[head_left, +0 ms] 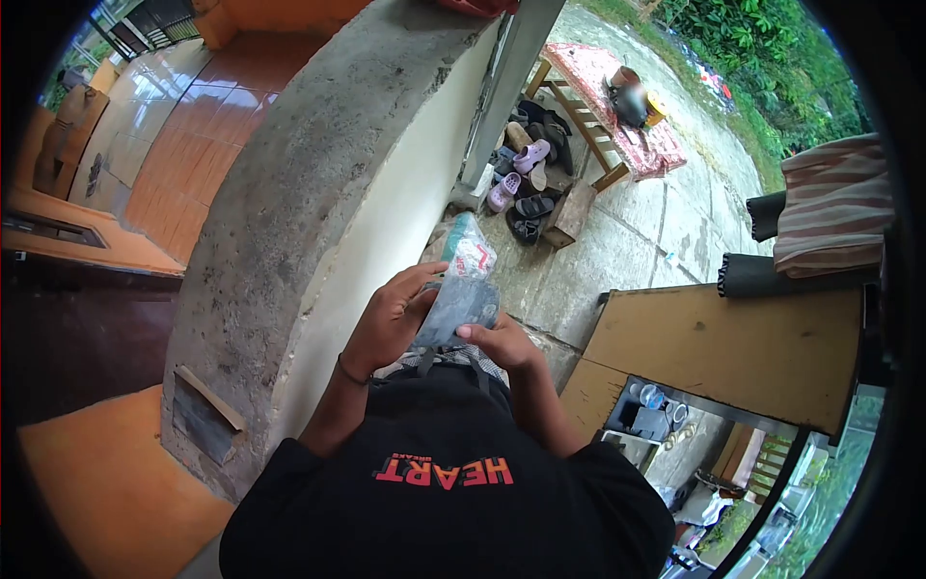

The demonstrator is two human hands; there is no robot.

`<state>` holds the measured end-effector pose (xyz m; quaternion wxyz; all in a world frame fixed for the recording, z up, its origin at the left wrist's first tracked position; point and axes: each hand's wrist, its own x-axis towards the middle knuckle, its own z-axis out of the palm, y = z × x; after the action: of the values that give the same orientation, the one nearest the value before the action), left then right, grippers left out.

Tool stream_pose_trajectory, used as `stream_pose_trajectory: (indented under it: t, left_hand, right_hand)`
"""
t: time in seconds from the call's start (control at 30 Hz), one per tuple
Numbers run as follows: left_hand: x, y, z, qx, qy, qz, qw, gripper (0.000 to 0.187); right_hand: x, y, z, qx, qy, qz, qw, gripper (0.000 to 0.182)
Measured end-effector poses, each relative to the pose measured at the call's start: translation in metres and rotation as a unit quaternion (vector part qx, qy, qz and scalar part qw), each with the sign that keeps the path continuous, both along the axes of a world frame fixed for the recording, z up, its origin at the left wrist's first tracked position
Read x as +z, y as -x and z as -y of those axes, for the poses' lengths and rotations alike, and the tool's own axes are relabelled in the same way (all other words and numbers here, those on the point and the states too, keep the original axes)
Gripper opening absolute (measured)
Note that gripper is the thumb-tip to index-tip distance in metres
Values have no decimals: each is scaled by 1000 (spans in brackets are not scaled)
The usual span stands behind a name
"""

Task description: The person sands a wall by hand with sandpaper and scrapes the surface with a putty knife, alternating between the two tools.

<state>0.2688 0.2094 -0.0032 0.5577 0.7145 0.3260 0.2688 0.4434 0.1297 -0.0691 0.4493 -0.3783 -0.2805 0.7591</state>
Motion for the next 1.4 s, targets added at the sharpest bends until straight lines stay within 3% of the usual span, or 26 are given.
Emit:
stream_pose_trajectory:
  t: [0.07,0.17,0.2,0.27,0.3,0.4,0.5,0.53,0.6,0.67,0.73,0.83,0.9,1.03,1.07,1.1,1.13,1.17,1.23,1.27,1.3,1.33,1.4]
  left_hand:
    - [-2,-5,-4,46,102,93,989,50]
    - [-7,-18,-20,23,115,28,993,52]
    - [-4,-27,-25,28,114,25,993,52]
    - [5,-46,-44,46,80,-134,987,52]
    - [4,-57,-54,47,47,-153,986,53]
    - [4,-97,-76,106,-109,-140,978,50]
    - [7,-133,-100,61,-144,-160,975,42]
    - [2,-134,-112,9,-195,-212,957,35]
    - [14,-144,-127,18,-332,-246,911,28]
    - [31,-153,-143,56,-327,-219,918,26]
    - [46,-157,-160,101,-318,-175,926,25]
    - [49,-157,-193,112,-306,-185,927,24]
    - [52,-161,-215,26,-470,-351,810,29]
    - [23,-166,-251,27,-463,-387,797,36]
    - [16,-165,-258,21,-457,-395,797,37]
    - [10,-166,-262,16,-450,-402,797,37]
    - [8,-170,-263,9,-446,-403,799,37]
    - [9,-173,-262,16,-448,-409,795,35]
    - [14,-174,-264,4,-461,-415,785,33]
    - [19,-172,-267,18,-386,-366,846,30]
    - [22,-170,-274,28,-301,-319,898,29]
    - [23,-169,-283,7,-302,-326,896,29]
    - [20,-169,-292,22,-324,-326,888,29]
  right_hand:
    - [-4,2,-5,-28,8,-5,1000,39]
    - [2,-11,-24,-57,19,-36,998,40]
    - [6,-25,-33,-16,31,1,999,41]
    - [8,-52,-54,32,42,31,998,42]
    - [8,-65,-65,35,13,55,998,41]
    - [14,-100,-97,1,-32,57,998,36]
    - [-1,-139,-126,2,-67,58,996,32]
    - [-12,-150,-135,13,-69,87,994,31]
    - [-9,-157,-149,-14,-115,71,991,30]
    - [-35,-166,-161,36,-139,61,988,32]
    - [-37,-163,-167,-102,-104,-165,975,31]
    - [-75,-164,-194,-172,-39,-97,980,46]
    - [-80,-169,-205,-196,13,-86,977,77]
    - [-77,-158,-221,-199,54,-35,978,82]
    - [-98,-148,-228,-203,65,-38,976,82]
    - [-132,-134,-235,-240,15,141,960,81]
    - [-151,-124,-239,-266,-36,316,910,80]
    - [-149,-121,-238,-221,-11,400,889,71]
    - [-151,-97,-230,-254,-32,385,887,65]
    - [-148,-80,-233,-287,-60,372,881,60]
    - [-134,-65,-234,-285,-15,325,902,55]
    - [-120,-50,-230,-276,34,277,920,51]
    - [-109,-17,-229,-306,22,125,943,49]
